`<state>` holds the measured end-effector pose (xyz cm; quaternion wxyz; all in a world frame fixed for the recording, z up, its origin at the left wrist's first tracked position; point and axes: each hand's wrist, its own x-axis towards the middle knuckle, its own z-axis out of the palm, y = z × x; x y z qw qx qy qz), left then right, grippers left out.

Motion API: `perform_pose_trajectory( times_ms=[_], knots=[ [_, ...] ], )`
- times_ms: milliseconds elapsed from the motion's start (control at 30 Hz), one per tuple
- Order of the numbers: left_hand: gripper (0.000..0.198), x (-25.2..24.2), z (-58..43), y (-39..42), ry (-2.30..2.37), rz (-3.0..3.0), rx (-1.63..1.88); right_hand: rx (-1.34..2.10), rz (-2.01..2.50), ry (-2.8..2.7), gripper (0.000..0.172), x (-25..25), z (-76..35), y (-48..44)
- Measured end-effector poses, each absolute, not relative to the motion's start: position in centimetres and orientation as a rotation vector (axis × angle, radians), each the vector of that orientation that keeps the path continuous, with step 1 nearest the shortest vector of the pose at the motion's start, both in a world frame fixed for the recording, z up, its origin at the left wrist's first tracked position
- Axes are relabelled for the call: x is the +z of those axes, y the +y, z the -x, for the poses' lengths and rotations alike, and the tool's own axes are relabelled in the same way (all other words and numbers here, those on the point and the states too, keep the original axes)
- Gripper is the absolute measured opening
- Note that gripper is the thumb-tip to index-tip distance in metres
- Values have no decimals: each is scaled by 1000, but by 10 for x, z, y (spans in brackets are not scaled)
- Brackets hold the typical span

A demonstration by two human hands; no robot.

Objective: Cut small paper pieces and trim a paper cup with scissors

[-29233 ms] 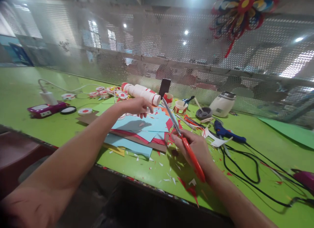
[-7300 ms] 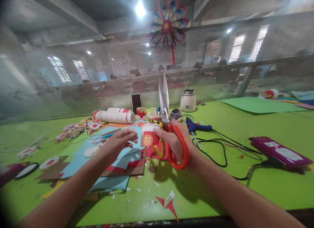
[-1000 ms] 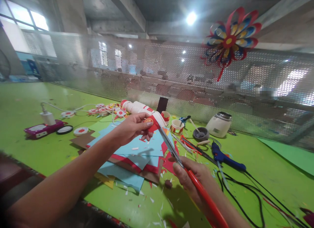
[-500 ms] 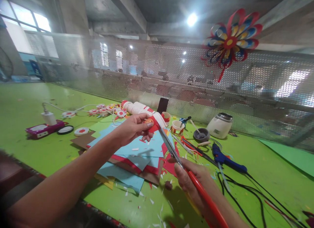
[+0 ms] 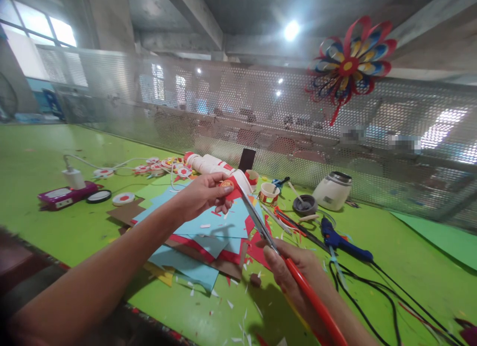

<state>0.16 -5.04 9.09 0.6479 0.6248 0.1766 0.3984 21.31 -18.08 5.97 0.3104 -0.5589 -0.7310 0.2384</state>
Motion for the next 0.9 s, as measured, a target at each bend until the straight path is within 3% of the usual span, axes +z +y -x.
perform_pose_trajectory(
  times_ms=[233, 400, 600, 800, 900],
  knots=[
    [17, 89, -3, -49, 395, -1414, 920, 669, 1455, -1864, 44, 57, -213, -181],
    [28, 86, -5, -45, 371, -1359, 916, 582, 1447, -1865, 41, 61, -208, -181],
    [31, 75, -16, -49, 453, -1167, 790, 559, 1558, -1812, 47, 62, -217, -171],
    [12, 73, -19, -50, 638, -1165, 747, 489, 1714, -1774, 41, 57, -234, -150],
    [14, 76, -17, -48, 657, -1138, 815, 577, 1732, -1749, 47, 53, -242, -144]
  ],
)
